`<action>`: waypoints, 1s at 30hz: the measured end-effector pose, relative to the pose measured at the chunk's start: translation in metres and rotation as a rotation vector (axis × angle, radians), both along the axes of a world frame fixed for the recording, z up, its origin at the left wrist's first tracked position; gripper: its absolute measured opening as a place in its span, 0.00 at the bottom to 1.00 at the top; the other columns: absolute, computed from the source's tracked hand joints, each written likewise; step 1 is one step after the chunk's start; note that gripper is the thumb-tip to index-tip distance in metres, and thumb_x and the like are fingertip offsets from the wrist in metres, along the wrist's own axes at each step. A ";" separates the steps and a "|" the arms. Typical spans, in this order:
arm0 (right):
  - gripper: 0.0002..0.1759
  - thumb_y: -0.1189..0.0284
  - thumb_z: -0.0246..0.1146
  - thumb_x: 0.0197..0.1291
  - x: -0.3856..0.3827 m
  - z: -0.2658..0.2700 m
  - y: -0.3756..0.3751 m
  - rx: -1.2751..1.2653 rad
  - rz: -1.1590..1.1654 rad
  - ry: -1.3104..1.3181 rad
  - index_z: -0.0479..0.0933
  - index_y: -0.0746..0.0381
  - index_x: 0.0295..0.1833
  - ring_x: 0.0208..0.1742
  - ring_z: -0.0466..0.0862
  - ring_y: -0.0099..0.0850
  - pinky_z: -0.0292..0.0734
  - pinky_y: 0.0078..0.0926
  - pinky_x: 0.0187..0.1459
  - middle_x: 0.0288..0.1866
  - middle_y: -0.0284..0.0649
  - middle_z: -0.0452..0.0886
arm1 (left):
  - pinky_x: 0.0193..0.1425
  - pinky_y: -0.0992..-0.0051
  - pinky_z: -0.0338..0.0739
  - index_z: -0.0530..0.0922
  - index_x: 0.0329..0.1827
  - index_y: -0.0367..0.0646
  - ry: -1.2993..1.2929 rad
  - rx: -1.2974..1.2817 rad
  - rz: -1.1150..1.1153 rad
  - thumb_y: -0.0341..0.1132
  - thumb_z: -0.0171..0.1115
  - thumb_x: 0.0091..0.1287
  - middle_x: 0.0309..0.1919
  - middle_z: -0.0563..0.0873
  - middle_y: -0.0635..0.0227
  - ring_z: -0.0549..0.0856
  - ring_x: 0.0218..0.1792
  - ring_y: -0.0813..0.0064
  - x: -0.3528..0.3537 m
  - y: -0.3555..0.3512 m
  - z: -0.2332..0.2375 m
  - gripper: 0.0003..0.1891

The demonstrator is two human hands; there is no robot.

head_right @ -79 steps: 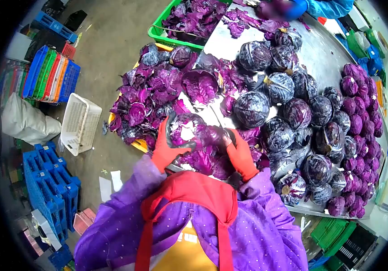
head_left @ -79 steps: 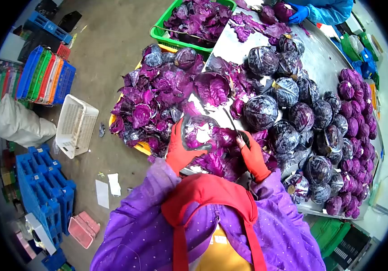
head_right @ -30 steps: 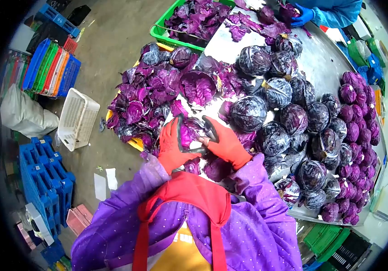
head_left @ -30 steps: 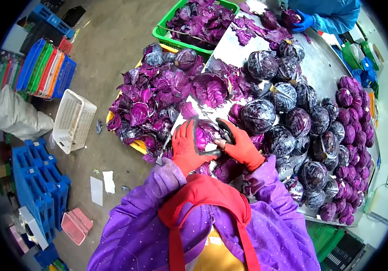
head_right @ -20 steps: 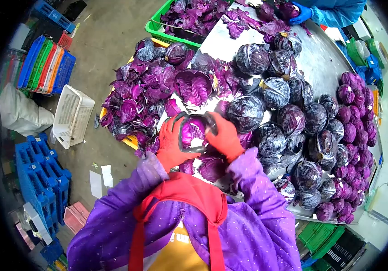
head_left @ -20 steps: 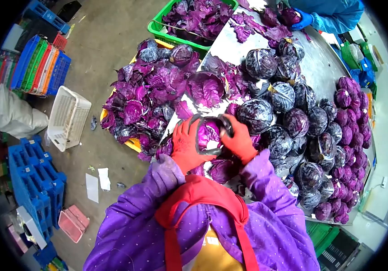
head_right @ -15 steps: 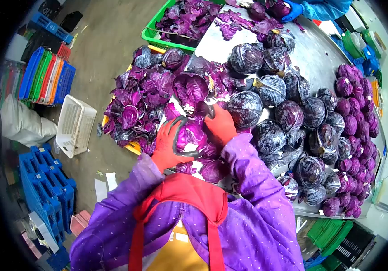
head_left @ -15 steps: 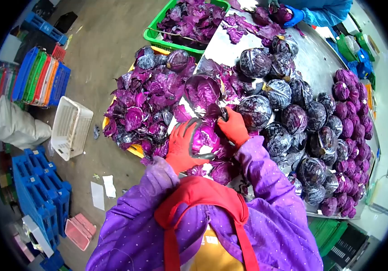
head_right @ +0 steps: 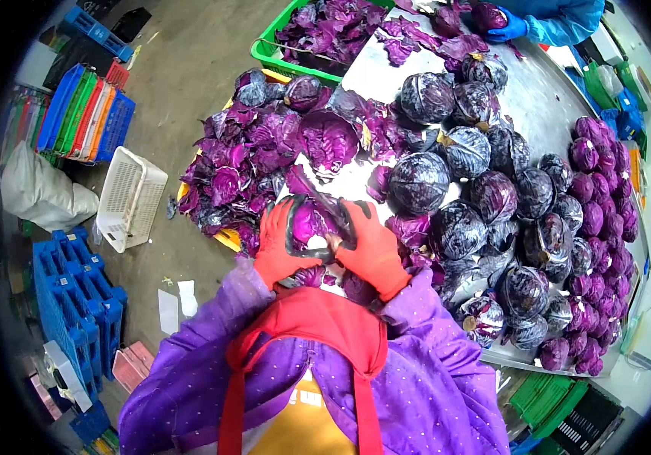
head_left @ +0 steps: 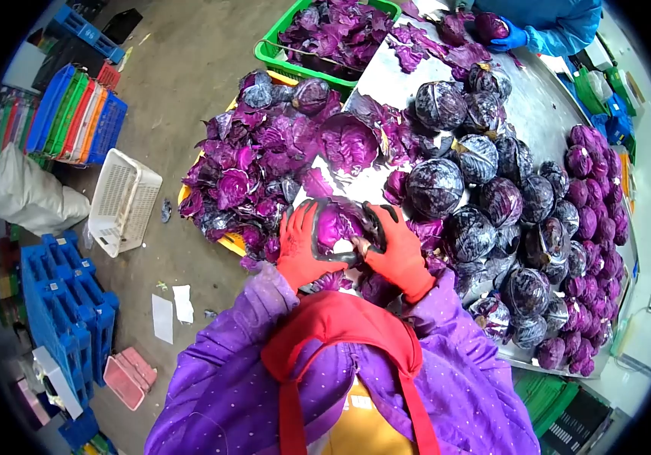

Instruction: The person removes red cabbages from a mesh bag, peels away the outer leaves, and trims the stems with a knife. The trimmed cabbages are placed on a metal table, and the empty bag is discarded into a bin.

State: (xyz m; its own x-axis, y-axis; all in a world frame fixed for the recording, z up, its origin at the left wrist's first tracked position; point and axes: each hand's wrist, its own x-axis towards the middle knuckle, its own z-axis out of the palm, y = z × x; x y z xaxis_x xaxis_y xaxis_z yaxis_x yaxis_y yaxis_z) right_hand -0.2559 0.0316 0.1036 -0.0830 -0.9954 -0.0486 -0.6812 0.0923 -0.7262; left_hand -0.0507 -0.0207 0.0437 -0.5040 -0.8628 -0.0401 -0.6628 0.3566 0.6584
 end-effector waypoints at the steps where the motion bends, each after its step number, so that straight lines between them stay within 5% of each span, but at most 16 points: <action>1: 0.34 0.58 0.70 0.52 -0.001 -0.003 -0.002 0.004 -0.007 -0.008 0.70 0.55 0.65 0.49 0.81 0.50 0.79 0.43 0.47 0.56 0.47 0.74 | 0.79 0.50 0.42 0.56 0.74 0.38 0.021 0.001 -0.003 0.58 0.80 0.34 0.70 0.64 0.51 0.58 0.74 0.52 0.001 -0.001 -0.003 0.64; 8: 0.26 0.68 0.65 0.53 -0.044 -0.070 -0.012 -0.064 -0.092 0.059 0.73 0.60 0.59 0.48 0.82 0.48 0.78 0.40 0.48 0.50 0.51 0.79 | 0.78 0.48 0.41 0.57 0.74 0.41 -0.066 -0.011 -0.052 0.57 0.80 0.32 0.69 0.65 0.54 0.59 0.73 0.52 -0.016 -0.001 0.015 0.64; 10: 0.22 0.72 0.64 0.56 -0.059 -0.063 -0.017 0.234 -0.188 -0.226 0.73 0.61 0.58 0.46 0.83 0.44 0.78 0.36 0.46 0.49 0.49 0.80 | 0.79 0.48 0.40 0.58 0.74 0.41 -0.084 -0.038 -0.098 0.58 0.80 0.31 0.68 0.65 0.54 0.59 0.73 0.52 -0.021 -0.005 0.019 0.64; 14: 0.23 0.71 0.67 0.56 -0.029 -0.013 -0.014 -0.158 -0.262 -0.061 0.74 0.62 0.58 0.47 0.82 0.44 0.77 0.33 0.47 0.48 0.48 0.79 | 0.79 0.48 0.38 0.58 0.73 0.40 -0.112 0.009 -0.109 0.59 0.80 0.31 0.68 0.65 0.53 0.59 0.73 0.52 -0.022 -0.008 0.021 0.64; 18: 0.26 0.67 0.70 0.55 -0.004 -0.002 -0.003 0.037 -0.138 0.010 0.73 0.61 0.59 0.51 0.80 0.48 0.77 0.38 0.50 0.53 0.48 0.76 | 0.79 0.47 0.36 0.58 0.73 0.38 -0.153 -0.038 -0.114 0.61 0.79 0.33 0.70 0.63 0.52 0.55 0.75 0.51 -0.029 -0.003 0.023 0.64; 22: 0.23 0.65 0.69 0.58 -0.008 -0.018 -0.005 0.138 -0.260 -0.352 0.76 0.65 0.56 0.42 0.85 0.38 0.78 0.34 0.45 0.44 0.49 0.83 | 0.79 0.45 0.36 0.57 0.73 0.37 -0.147 -0.018 -0.105 0.60 0.79 0.32 0.71 0.62 0.53 0.55 0.75 0.51 -0.033 -0.002 0.023 0.65; 24: 0.20 0.67 0.68 0.60 -0.012 -0.021 -0.010 0.134 -0.242 -0.334 0.78 0.67 0.53 0.34 0.85 0.33 0.78 0.31 0.40 0.34 0.46 0.85 | 0.79 0.45 0.35 0.57 0.73 0.37 -0.144 -0.027 -0.115 0.60 0.79 0.32 0.71 0.62 0.53 0.55 0.75 0.52 -0.032 -0.003 0.023 0.65; 30: 0.18 0.67 0.67 0.58 -0.023 -0.020 -0.021 0.140 -0.239 -0.321 0.79 0.67 0.51 0.34 0.85 0.35 0.78 0.32 0.40 0.34 0.51 0.84 | 0.79 0.45 0.34 0.58 0.73 0.38 -0.146 -0.008 -0.137 0.59 0.79 0.33 0.70 0.63 0.54 0.55 0.75 0.53 -0.042 -0.008 0.023 0.63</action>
State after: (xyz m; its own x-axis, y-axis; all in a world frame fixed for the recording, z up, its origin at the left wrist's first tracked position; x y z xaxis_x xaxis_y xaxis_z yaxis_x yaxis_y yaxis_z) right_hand -0.2787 0.0102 0.0836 -0.2697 -0.9318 -0.2430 -0.3694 0.3331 -0.8675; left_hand -0.0922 -0.0284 0.0672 -0.6056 -0.7874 -0.1148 -0.6963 0.4545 0.5556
